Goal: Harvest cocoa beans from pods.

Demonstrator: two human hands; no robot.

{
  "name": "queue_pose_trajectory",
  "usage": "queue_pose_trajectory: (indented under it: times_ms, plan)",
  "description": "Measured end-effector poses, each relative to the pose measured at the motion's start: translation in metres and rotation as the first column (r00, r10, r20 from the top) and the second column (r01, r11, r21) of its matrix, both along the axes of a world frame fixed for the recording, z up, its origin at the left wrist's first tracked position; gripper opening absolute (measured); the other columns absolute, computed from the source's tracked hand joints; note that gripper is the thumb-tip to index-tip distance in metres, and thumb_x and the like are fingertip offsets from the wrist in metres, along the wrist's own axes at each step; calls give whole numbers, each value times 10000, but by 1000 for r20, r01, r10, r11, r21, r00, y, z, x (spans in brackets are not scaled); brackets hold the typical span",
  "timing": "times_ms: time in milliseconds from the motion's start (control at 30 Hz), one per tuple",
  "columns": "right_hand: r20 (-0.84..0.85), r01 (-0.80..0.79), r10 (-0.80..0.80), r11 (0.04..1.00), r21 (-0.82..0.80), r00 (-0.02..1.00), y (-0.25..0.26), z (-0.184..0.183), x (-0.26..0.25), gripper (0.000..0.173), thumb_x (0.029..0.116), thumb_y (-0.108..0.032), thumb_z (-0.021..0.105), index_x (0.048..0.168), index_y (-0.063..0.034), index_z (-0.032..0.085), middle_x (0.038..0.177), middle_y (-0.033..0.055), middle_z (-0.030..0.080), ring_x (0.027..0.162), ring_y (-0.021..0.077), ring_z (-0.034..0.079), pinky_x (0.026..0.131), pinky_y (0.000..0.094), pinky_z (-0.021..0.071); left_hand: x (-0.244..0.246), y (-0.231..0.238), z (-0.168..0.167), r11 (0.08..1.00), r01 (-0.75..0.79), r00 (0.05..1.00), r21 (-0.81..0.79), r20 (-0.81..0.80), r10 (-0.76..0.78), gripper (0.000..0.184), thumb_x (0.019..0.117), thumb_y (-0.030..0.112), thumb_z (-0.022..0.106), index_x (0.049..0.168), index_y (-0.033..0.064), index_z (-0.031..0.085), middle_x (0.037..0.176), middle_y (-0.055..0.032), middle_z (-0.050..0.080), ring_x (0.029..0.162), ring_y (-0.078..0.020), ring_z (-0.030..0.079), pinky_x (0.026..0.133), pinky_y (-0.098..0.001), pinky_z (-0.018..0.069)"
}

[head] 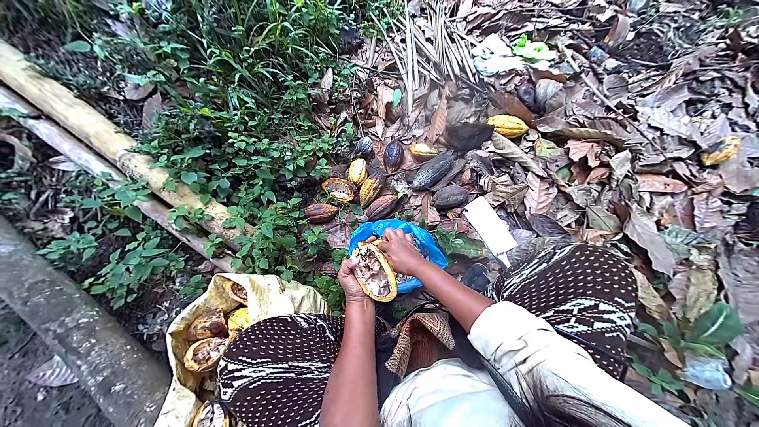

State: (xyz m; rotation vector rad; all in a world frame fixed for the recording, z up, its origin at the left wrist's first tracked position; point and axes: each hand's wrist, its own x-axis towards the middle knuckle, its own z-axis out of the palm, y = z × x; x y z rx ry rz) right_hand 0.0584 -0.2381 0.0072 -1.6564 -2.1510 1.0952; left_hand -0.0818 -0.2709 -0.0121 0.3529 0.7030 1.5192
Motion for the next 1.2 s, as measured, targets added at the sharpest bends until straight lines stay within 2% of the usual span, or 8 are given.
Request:
queue_pose_trajectory:
  times_ms: [233,367,433,600,700,900,1100,1200]
  plan:
    - [-69,47,-47,999,5,997,-1,3,3,273,997,-245,632,1118,-31,749,1266,200,564,1248,392,476,1024,588,365,-3,2,5,1000,27,1000,-7,-14,-27,242,856,109,398,735,99,607,709,-68,709,673,-153,715,617,-329,601]
    - [-46,50,-50,999,-1,998,-4,8,5,352,984,-149,623,1321,-54,661,1337,187,619,1326,384,502,1068,611,375,-11,8,2,997,-18,999,73,-29,20,259,857,104,414,710,109,627,710,-56,719,675,-132,717,616,-311,599]
    - [-27,37,-37,999,-28,999,-2,11,5,361,989,-135,616,1344,-80,653,1342,168,620,1328,377,495,1062,621,366,-10,7,4,998,-20,999,66,-46,23,266,857,107,406,719,107,634,715,-55,722,680,-132,719,621,-314,602]
    - [23,-5,3,998,63,1000,-10,6,-5,308,980,-176,649,1248,-30,682,1287,184,631,1251,376,558,1020,583,431,-5,2,12,1000,14,988,-11,-155,-15,289,866,89,351,729,129,603,699,-32,708,673,-117,711,627,-299,597]
    - [62,-69,64,994,80,996,-12,7,-3,345,977,-184,653,1258,17,660,1292,203,633,1237,382,579,1022,557,453,-3,1,15,999,17,986,-37,-162,-23,313,876,70,316,723,134,582,689,-27,705,658,-113,707,613,-292,595]
    - [52,-90,87,994,65,995,-10,5,-1,372,1000,-232,623,1283,5,661,1275,195,651,1226,382,592,1028,545,470,-3,1,9,999,44,988,-30,-147,-48,323,879,60,320,703,137,580,684,-25,703,662,-110,707,620,-289,595]
    - [-69,-7,12,997,83,998,-14,-7,-2,393,975,-149,647,1329,19,619,1329,222,620,1276,388,575,1065,542,465,-4,5,11,998,58,975,-18,-215,-61,295,859,61,335,850,109,627,754,-19,726,715,-108,718,663,-295,605]
    - [-112,7,-1,998,55,994,-15,-6,-2,427,967,-140,662,1358,23,605,1362,221,614,1292,382,575,1088,542,453,-6,5,9,994,108,957,0,-269,-104,387,863,80,331,1072,70,656,874,-22,742,800,-106,720,733,-298,607]
